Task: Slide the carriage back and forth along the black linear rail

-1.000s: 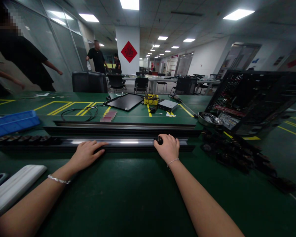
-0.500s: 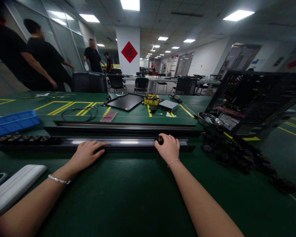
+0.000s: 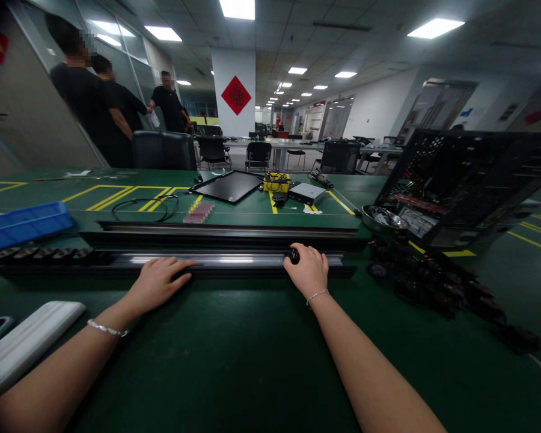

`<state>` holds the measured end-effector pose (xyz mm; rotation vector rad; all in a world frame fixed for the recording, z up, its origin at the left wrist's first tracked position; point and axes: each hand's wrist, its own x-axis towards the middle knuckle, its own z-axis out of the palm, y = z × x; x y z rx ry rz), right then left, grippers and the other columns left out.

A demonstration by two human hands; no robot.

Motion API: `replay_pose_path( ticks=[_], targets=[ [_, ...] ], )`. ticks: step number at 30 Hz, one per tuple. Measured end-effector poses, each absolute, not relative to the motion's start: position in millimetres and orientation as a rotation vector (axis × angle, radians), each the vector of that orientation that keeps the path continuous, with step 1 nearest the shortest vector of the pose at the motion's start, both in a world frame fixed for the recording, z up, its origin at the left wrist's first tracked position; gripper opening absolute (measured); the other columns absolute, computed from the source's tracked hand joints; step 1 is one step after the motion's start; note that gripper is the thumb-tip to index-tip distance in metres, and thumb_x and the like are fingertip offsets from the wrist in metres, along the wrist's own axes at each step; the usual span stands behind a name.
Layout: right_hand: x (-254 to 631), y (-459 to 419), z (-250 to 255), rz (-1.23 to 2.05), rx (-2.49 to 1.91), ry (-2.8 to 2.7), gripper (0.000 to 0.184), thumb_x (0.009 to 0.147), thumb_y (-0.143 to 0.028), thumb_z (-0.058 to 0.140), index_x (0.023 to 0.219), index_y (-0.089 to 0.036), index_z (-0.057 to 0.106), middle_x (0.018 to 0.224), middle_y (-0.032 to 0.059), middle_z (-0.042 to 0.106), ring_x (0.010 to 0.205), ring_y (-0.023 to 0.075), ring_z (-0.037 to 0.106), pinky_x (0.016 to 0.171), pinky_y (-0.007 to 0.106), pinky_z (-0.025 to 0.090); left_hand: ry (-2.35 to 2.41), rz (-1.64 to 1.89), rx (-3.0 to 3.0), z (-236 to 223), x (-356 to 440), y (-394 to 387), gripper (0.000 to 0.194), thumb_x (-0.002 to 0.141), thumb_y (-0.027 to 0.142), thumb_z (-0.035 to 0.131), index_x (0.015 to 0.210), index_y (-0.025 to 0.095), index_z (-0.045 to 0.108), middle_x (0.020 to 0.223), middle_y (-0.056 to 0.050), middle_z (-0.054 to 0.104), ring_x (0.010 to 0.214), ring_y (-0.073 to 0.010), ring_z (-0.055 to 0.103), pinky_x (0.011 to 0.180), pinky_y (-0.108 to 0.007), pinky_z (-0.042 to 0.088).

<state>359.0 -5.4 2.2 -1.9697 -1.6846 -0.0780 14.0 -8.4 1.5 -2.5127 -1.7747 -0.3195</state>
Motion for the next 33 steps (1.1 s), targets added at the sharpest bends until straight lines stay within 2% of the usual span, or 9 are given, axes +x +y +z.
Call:
replay_pose_path(
  ticks=[17,33],
  targets=[
    [358.9,-5.8,3.6,-0.070,-1.963,-1.661,0.032,0.072,-0.033,0.049,0.102,-0.025,0.058,0.097,0.0047,0.064,0.101,0.0249,0.053,0.093,0.042,0.031,-1.762,-0.297,-2.504,1.8,14.1,-9.1,0.038,0.088,0.043,0.038,0.120,0.033,0.054,0.093,-0.003,0.062,0.094,-0.0216,0.055,0.085,-0.037,0.033],
    [358.9,-5.0,3.8,-0.059,-1.975,-1.635,0.035,0.072,-0.034,0.048,0.103,-0.022,0.056,0.104,0.0070,0.064,0.101,0.0257,0.054,0.092,0.042,0.033,-1.764,-0.299,-2.508,1.5,13.8,-8.2,0.039,0.088,0.043,0.037,0.121,0.033,0.053,0.093,-0.003,0.062,0.095,-0.0218,0.055,0.086,-0.038,0.033]
  ],
)
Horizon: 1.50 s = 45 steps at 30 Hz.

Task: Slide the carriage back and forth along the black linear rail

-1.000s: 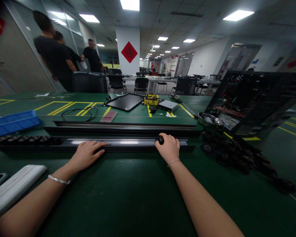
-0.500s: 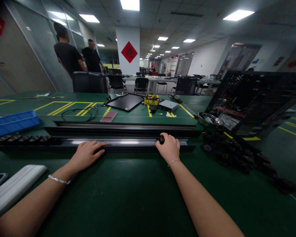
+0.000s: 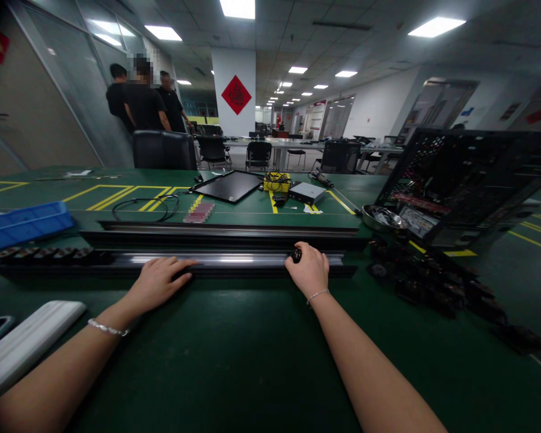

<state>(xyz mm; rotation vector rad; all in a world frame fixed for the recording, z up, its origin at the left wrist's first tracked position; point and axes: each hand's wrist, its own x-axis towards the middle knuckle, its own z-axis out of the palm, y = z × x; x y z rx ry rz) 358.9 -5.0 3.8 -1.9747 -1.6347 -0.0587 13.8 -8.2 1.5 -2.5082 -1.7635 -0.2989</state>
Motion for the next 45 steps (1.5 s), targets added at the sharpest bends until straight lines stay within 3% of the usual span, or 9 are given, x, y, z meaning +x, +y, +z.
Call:
replay_pose_path(
  ticks=[31,36,45],
  targets=[
    [361,-2,1,-0.040,-1.992,-1.610,0.036,0.071,-0.034,0.048,0.104,-0.020,0.054,0.103,0.0078,0.063,0.101,0.0255,0.055,0.092,0.041,0.033,-1.738,-0.290,-2.489,-1,13,-8,0.039,0.088,0.044,0.037,0.121,0.033,0.053,0.091,-0.003,0.061,0.092,-0.0216,0.055,0.085,-0.037,0.034],
    [363,-3,-2,-0.078,-1.981,-1.610,0.037,0.072,-0.035,0.049,0.106,-0.021,0.053,0.104,0.0073,0.063,0.105,0.0254,0.052,0.099,0.046,0.024,-1.733,-0.304,-2.499,-3,12,-6,0.039,0.088,0.044,0.038,0.122,0.034,0.053,0.091,-0.003,0.061,0.092,-0.0218,0.055,0.085,-0.038,0.033],
    [369,-5,-5,-0.140,-2.017,-1.628,0.046,0.076,-0.051,0.046,0.109,-0.020,0.052,0.111,0.0101,0.059,0.114,0.0272,0.045,0.101,0.049,0.018,-1.737,-0.308,-2.495,-3,12,-6,0.038,0.088,0.043,0.039,0.121,0.033,0.053,0.090,-0.003,0.062,0.091,-0.0214,0.055,0.084,-0.037,0.033]
  ],
)
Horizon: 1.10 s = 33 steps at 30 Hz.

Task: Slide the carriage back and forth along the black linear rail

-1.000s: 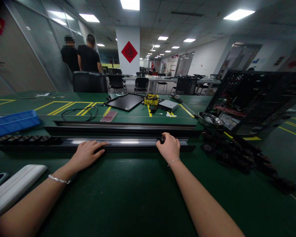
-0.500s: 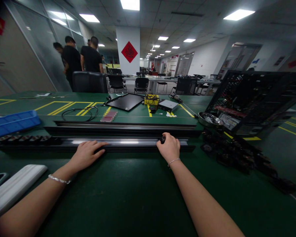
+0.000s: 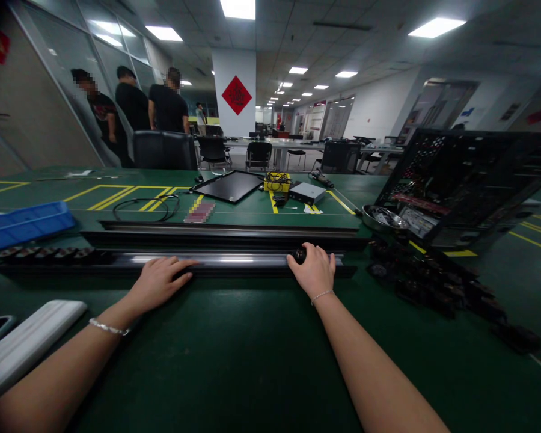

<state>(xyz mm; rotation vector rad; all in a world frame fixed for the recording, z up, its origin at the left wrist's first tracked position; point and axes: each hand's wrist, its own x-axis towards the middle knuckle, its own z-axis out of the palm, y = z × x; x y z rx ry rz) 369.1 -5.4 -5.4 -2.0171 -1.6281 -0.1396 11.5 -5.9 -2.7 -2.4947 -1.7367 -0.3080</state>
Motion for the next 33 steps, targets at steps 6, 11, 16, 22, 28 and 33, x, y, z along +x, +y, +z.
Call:
replay_pose_path(
  ticks=[6,11,16,22,28,33],
  targets=[
    [369,-4,-2,-0.103,-2.043,-1.626,0.045,0.074,-0.051,0.047,0.108,-0.022,0.054,0.108,0.0084,0.060,0.112,0.0275,0.047,0.099,0.048,0.021,-1.739,-0.323,-2.499,0,13,-8,0.037,0.088,0.042,0.040,0.121,0.033,0.054,0.089,-0.002,0.061,0.091,-0.0210,0.056,0.084,-0.037,0.033],
    [369,-4,1,-0.085,-2.052,-1.646,0.041,0.073,-0.049,0.049,0.106,-0.026,0.055,0.103,0.0059,0.061,0.107,0.0273,0.049,0.095,0.048,0.025,-1.748,-0.321,-2.496,1,14,-9,0.037,0.087,0.042,0.040,0.121,0.032,0.055,0.089,-0.003,0.061,0.091,-0.0213,0.056,0.085,-0.038,0.033],
    [370,-4,3,-0.096,-2.060,-1.666,0.037,0.074,-0.047,0.049,0.102,-0.027,0.057,0.100,0.0051,0.062,0.104,0.0264,0.050,0.092,0.046,0.028,-1.754,-0.311,-2.499,0,14,-8,0.038,0.087,0.042,0.039,0.121,0.033,0.054,0.091,-0.003,0.062,0.092,-0.0213,0.056,0.085,-0.038,0.033],
    [371,-3,4,-0.091,-2.069,-1.680,0.033,0.074,-0.046,0.048,0.100,-0.027,0.058,0.100,0.0052,0.062,0.105,0.0266,0.050,0.092,0.046,0.029,-1.762,-0.306,-2.491,-1,14,-7,0.038,0.087,0.043,0.039,0.121,0.033,0.054,0.092,-0.003,0.062,0.093,-0.0215,0.055,0.085,-0.038,0.033],
    [370,-3,5,-0.076,-2.075,-1.674,0.032,0.075,-0.044,0.048,0.099,-0.027,0.058,0.101,0.0053,0.062,0.105,0.0267,0.049,0.093,0.046,0.028,-1.761,-0.303,-2.501,-1,13,-7,0.038,0.087,0.043,0.038,0.121,0.033,0.053,0.092,-0.003,0.062,0.095,-0.0215,0.055,0.085,-0.037,0.033],
    [370,-4,5,-0.061,-2.068,-1.675,0.029,0.075,-0.043,0.048,0.097,-0.028,0.058,0.101,0.0049,0.062,0.104,0.0267,0.049,0.092,0.047,0.028,-1.771,-0.315,-2.505,-1,13,-7,0.038,0.087,0.043,0.039,0.121,0.033,0.054,0.091,-0.003,0.062,0.093,-0.0212,0.055,0.086,-0.038,0.033]
  ],
)
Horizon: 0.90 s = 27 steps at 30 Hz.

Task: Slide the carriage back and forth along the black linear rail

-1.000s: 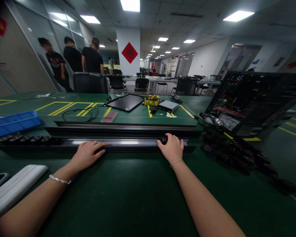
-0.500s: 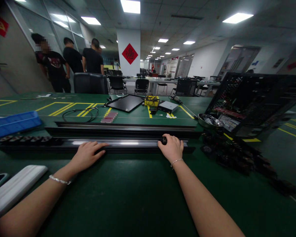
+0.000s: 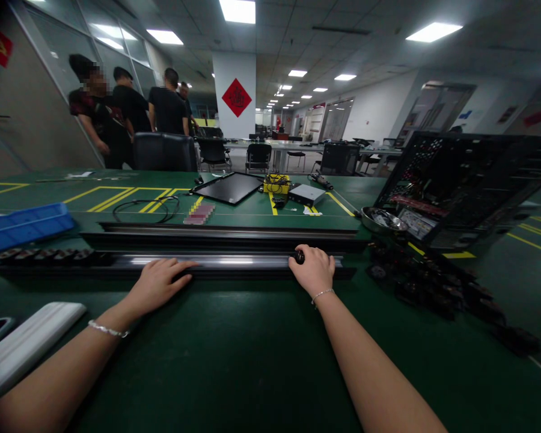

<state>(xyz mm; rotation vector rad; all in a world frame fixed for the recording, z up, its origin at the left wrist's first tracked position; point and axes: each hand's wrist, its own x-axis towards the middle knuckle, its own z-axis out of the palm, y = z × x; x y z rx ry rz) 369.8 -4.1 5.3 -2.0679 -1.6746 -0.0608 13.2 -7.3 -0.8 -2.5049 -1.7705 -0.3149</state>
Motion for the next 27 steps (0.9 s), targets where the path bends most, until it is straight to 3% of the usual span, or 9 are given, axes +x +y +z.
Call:
replay_pose_path(
  ticks=[27],
  targets=[
    [371.1,-2.7,6.4,-0.064,-2.081,-1.670,0.024,0.075,-0.037,0.048,0.094,-0.027,0.059,0.098,0.0049,0.063,0.102,0.0258,0.051,0.089,0.043,0.030,-1.760,-0.320,-2.512,-0.2,13.2,-8.0,0.037,0.088,0.042,0.038,0.121,0.033,0.053,0.094,-0.003,0.062,0.095,-0.0216,0.055,0.086,-0.038,0.033]
  ],
)
